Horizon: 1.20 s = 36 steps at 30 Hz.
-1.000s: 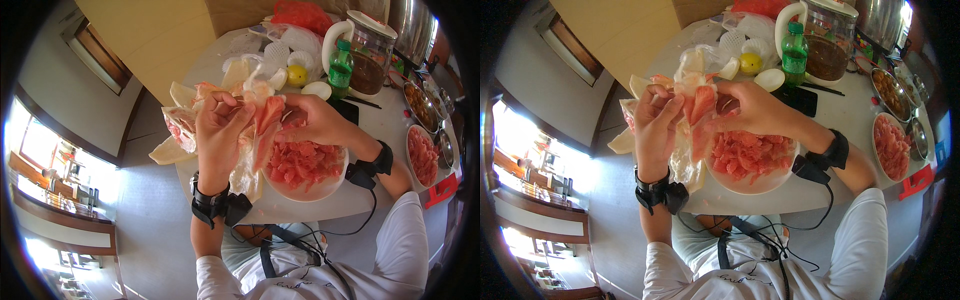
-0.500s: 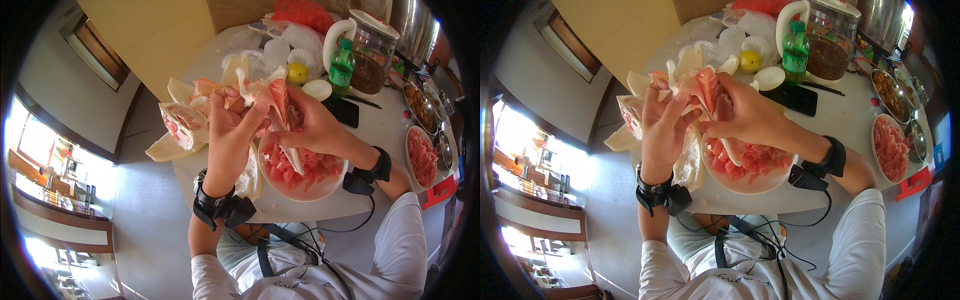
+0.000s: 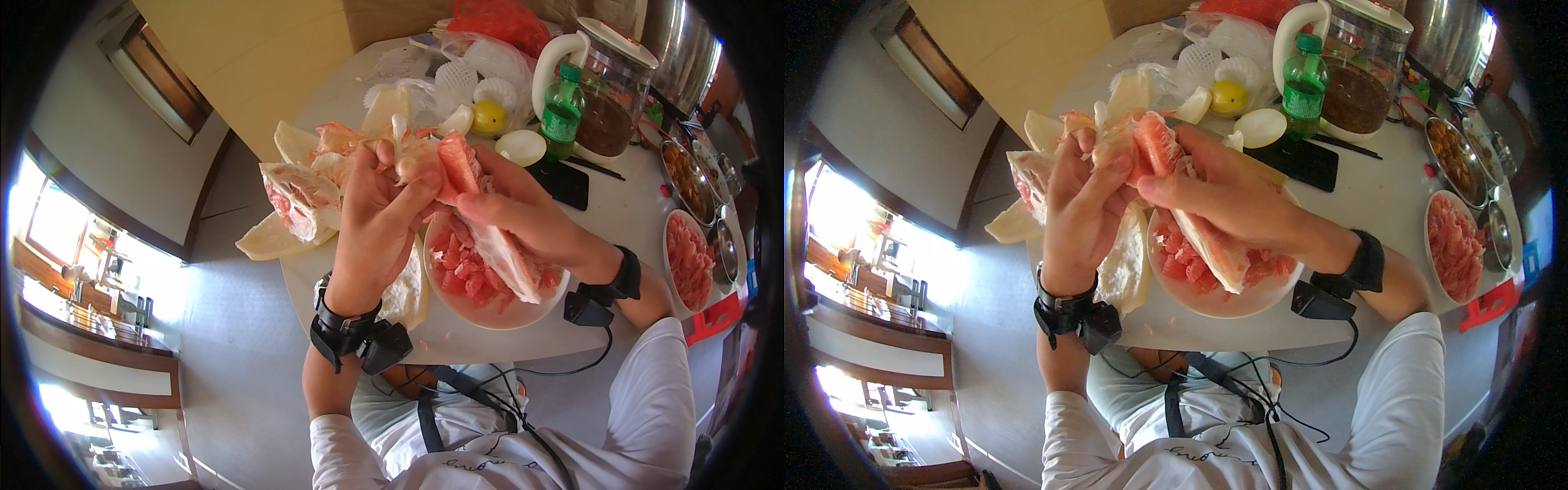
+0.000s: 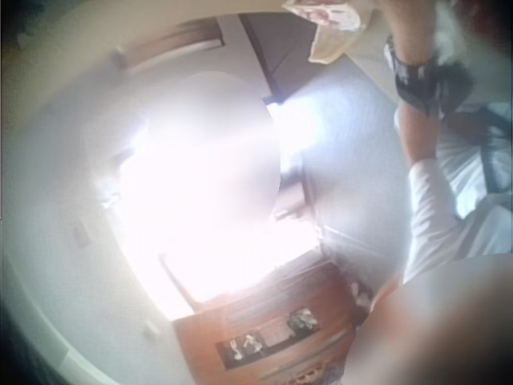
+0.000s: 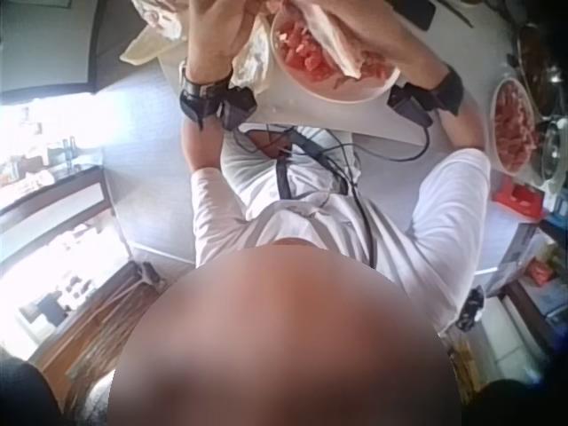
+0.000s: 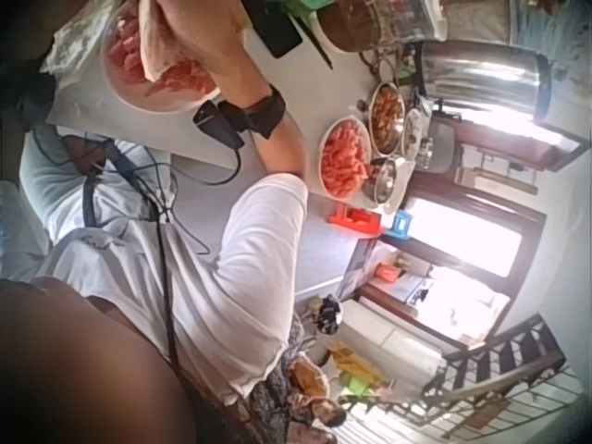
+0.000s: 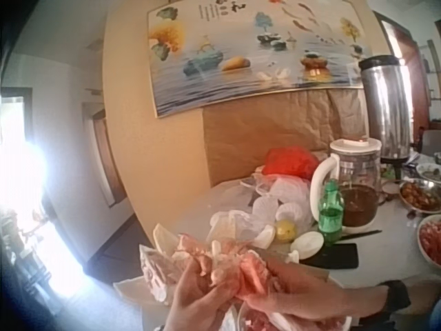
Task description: The person peels a grapefruit by hand, removing the outer rind and separating the inner segments. They place the peeled segments into a white bowl on the table.
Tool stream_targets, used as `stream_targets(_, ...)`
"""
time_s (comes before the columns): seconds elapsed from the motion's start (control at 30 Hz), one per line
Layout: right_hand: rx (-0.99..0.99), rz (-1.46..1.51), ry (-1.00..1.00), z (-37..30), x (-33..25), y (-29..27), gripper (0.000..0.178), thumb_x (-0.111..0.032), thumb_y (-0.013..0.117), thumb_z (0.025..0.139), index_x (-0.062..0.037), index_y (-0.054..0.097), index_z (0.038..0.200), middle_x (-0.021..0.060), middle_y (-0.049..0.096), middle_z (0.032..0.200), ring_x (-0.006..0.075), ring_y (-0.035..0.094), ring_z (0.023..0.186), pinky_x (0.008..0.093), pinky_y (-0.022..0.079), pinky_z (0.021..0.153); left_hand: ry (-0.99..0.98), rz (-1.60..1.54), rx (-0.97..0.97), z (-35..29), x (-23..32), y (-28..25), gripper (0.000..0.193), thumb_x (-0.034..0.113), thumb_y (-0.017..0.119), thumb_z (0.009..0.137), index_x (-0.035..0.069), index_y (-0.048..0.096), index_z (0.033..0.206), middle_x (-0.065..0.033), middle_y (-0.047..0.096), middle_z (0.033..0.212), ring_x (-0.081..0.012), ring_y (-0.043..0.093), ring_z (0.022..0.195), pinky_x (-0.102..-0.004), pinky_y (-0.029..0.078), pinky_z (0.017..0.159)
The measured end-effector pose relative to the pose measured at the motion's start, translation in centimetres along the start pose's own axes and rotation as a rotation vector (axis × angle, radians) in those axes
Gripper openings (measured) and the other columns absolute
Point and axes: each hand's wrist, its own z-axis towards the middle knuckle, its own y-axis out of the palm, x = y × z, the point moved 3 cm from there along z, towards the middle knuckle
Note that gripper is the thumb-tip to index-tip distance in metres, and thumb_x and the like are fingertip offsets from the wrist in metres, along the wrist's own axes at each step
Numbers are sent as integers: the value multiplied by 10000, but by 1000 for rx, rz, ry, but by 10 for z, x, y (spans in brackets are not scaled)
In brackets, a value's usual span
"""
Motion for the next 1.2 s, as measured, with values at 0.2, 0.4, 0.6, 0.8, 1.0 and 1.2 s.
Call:
stream_targets(0.2,-58,187,-68,-2,-5,1,415,-264,514,899,-20,451,1228,62,573,981,92,582,774,236,492,690,-76,-161,-10,-2,0,-3,257,-62,469,889,90,338,1050,-86,566,965,-202,608,952,-341,523,805)
stream_targets(0.4,-284,370,81,0,-4,-5,404,-239,454,917,-16,450,1254,74,582,1039,126,596,851,256,488,753,-126,-283,-153,9,2,-13,264,-32,493,892,95,341,1068,-72,576,929,-176,615,914,-306,508,771)
stream_targets(0.6,46,-220,-89,5,5,-12,448,-281,458,952,-42,412,1329,57,569,1133,99,546,987,222,433,855,107,407,3,0,-5,3,441,6,563,887,65,248,1190,-112,597,899,-164,645,731,-285,529,669)
stream_targets(0.8,30,-248,-46,-2,0,-10,382,-267,432,971,-30,469,1269,42,574,1107,91,548,953,230,447,820,46,526,31,3,3,1,565,-50,593,849,59,205,1246,-107,611,882,-158,643,775,-277,536,684)
stream_targets(1.0,-3,85,78,0,-4,-12,322,-233,451,951,-14,534,1173,37,610,1030,81,586,900,224,478,787,12,185,-74,1,8,-5,447,-99,529,846,73,258,1158,-106,606,923,-161,641,797,-290,545,712)
stream_targets(1.2,-44,216,128,-4,-6,-16,324,-245,443,943,-11,557,1136,54,631,1025,103,619,885,234,498,782,-24,31,-72,2,11,-8,419,-103,522,853,108,279,1122,-108,598,933,-182,646,819,-319,554,725)
